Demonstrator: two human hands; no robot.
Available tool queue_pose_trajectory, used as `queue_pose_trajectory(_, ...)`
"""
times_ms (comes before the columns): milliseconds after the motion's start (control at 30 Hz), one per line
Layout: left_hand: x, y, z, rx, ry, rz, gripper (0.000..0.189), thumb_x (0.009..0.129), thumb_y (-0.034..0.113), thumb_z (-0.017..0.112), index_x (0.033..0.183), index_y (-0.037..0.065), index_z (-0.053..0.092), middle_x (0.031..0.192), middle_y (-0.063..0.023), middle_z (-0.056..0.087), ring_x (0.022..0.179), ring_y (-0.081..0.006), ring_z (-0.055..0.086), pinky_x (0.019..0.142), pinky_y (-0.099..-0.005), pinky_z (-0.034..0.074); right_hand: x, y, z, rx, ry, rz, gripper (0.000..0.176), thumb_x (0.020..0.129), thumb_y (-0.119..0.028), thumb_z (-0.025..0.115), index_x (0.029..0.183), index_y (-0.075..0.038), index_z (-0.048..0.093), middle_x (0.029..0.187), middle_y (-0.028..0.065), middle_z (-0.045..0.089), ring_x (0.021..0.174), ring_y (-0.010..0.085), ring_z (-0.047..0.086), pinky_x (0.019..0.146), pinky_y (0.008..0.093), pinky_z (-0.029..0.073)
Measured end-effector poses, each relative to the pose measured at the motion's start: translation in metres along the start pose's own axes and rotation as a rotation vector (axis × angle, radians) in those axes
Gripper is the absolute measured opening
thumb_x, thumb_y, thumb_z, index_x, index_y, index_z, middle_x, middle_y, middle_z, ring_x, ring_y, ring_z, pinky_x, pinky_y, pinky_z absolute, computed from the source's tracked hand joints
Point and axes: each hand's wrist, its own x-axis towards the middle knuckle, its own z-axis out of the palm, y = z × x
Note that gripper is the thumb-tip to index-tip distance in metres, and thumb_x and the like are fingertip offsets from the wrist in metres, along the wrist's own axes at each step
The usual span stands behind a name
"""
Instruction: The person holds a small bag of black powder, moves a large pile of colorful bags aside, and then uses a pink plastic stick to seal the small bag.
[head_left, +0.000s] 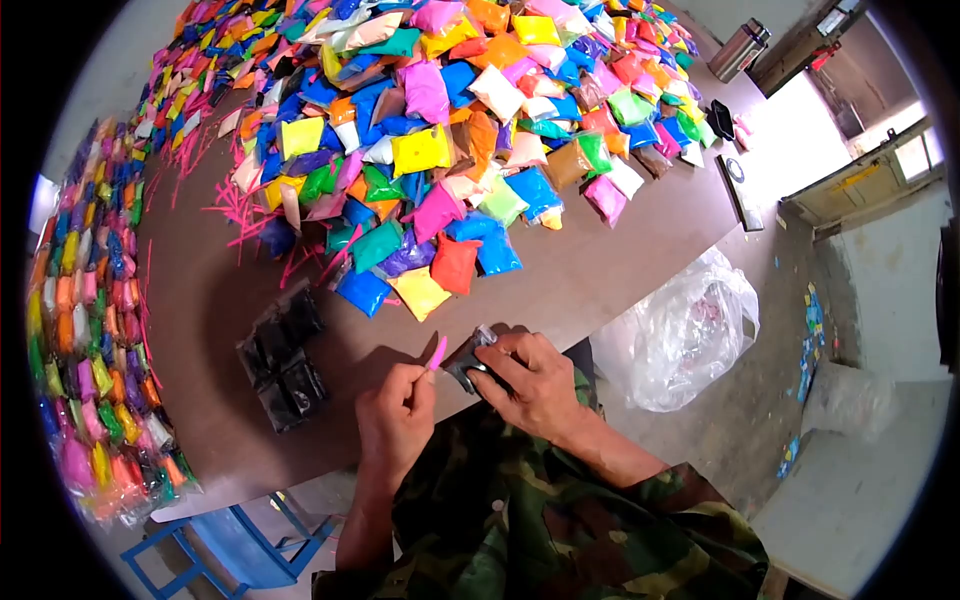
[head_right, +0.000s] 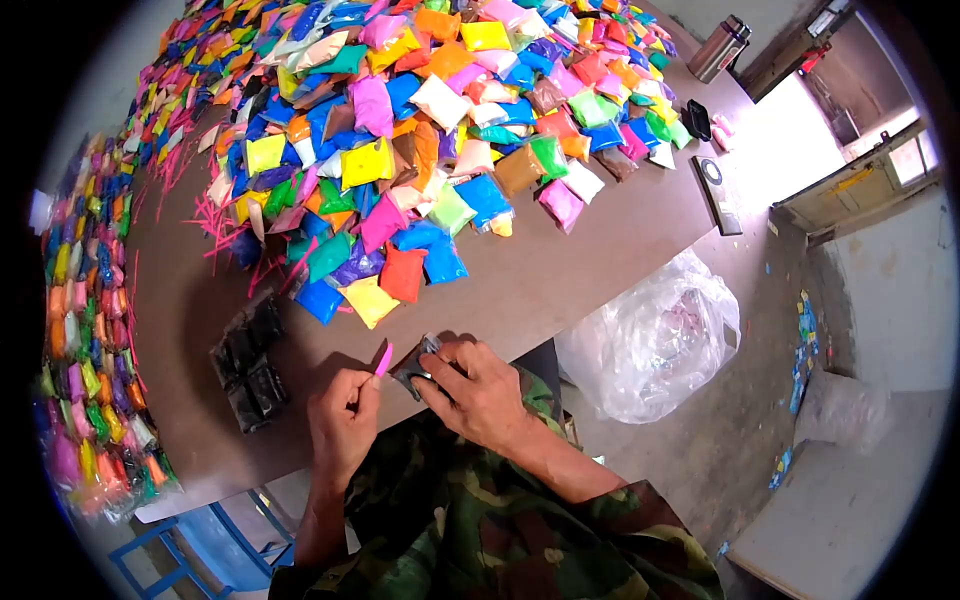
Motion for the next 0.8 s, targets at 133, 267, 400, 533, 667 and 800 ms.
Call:
queue_pose_trajectory(133,-0.014,0.002,0.016,-0.074,0.017,0.023,0.009,0.092,0.004,0.070,0.087,0.002,0.064,0.060,-0.0126,0.057,0.049,-0.0170,0.060,0.049,-0.0357,0.043,0.001,-0.002,0.006,-0.035,0.031,-0.001,0.029,0.079,-0.021,0.084,0.105,-0.011,0.076,0.090,0.0029,0.060,0.078,0.0220,0.061,0.062,0.0348,0.050)
queue_pose_trajectory(267,-0.007,-0.008,0.010,0.087,0.016,0.019,0.007,0.092,0.008,0.071,0.089,0.006,0.065,0.062,-0.0147,0.061,0.055,-0.0343,0.065,0.049,-0.0421,0.048,0.001,-0.003,0.006,-0.032,0.031,-0.003,0.029,0.079,-0.023,0.084,0.104,-0.011,0.076,0.087,0.0026,0.060,0.076,0.0222,0.062,0.061,0.0348,0.050)
queue_pose_trajectory(400,-0.005,-0.010,0.006,0.103,0.046,0.005,0.007,0.092,0.007,0.071,0.089,0.005,0.065,0.061,-0.0136,0.059,0.051,-0.0276,0.062,0.049,-0.0391,0.046,0.002,-0.004,0.008,-0.014,0.046,0.019,0.028,0.079,-0.023,0.085,0.103,-0.010,0.076,0.084,0.0028,0.061,0.074,0.0224,0.063,0.060,0.0353,0.051)
queue_pose_trajectory(533,-0.017,0.005,0.013,-0.054,0.045,-0.025,0.009,0.093,0.005,0.072,0.087,0.004,0.064,0.059,-0.0126,0.057,0.048,-0.0141,0.056,0.049,-0.0337,0.043,0.000,-0.006,0.010,-0.016,0.058,0.057,0.028,0.079,-0.023,0.085,0.102,-0.009,0.076,0.083,0.0033,0.062,0.075,0.0226,0.064,0.060,0.0354,0.051)
queue_pose_trajectory(667,-0.020,0.000,0.017,0.031,0.036,-0.016,0.009,0.092,0.005,0.071,0.087,0.004,0.064,0.059,-0.0128,0.057,0.048,-0.0147,0.057,0.049,-0.0332,0.043,0.001,-0.006,0.008,-0.018,0.049,0.034,0.030,0.076,-0.019,0.086,0.101,-0.007,0.076,0.085,0.0046,0.064,0.075,0.0235,0.066,0.061,0.0347,0.053)
queue_pose_trajectory(800,-0.014,-0.013,0.007,0.107,0.092,0.024,0.008,0.092,0.007,0.071,0.088,0.006,0.064,0.060,-0.0133,0.058,0.049,-0.0275,0.059,0.048,-0.0383,0.044,0.000,-0.010,0.001,-0.020,0.026,0.016,0.031,0.074,-0.018,0.086,0.100,-0.006,0.075,0.094,0.0062,0.067,0.077,0.0240,0.068,0.064,0.0338,0.055)
